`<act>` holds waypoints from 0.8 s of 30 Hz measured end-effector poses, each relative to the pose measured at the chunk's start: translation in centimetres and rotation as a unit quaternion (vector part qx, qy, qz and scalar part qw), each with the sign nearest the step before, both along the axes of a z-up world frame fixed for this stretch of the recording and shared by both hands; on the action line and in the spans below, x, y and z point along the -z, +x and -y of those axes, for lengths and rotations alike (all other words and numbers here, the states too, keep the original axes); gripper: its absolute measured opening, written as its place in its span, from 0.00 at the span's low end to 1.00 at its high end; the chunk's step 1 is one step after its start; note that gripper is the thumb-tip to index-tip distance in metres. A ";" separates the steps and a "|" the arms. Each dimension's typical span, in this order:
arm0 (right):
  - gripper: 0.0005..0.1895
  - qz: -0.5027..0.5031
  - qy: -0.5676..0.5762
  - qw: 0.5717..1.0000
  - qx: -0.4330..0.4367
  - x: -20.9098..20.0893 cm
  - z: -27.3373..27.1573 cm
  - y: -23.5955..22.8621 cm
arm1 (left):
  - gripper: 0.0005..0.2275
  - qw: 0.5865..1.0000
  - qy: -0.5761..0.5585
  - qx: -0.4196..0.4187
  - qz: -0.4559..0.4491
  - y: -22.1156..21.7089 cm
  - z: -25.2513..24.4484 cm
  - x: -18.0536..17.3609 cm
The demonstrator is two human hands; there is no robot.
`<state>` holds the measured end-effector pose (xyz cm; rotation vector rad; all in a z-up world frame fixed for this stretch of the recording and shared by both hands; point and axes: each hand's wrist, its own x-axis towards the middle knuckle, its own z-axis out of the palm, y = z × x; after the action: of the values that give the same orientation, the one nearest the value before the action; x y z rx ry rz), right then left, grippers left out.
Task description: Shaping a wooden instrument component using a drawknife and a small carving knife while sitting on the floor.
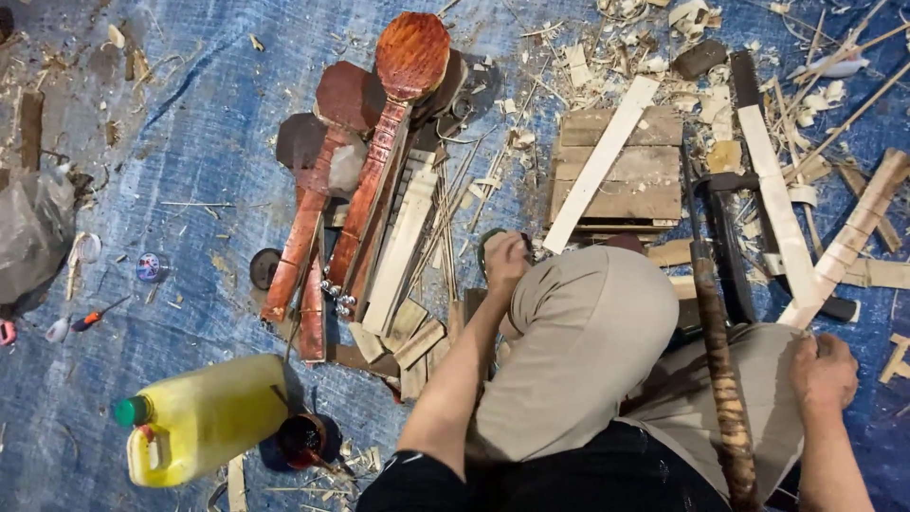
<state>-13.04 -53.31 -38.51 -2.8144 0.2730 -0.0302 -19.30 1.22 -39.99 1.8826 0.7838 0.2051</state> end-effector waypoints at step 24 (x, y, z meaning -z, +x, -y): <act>0.21 -0.082 0.081 0.984 0.133 -1.3 -4.8 1.7 | 0.08 0.972 -0.051 -0.222 -0.064 -15.3 -5.4 -2.0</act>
<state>-11.29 -48.51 -37.17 -2.6024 0.6586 0.1574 -34.57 6.61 -37.97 1.6148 1.2769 0.3178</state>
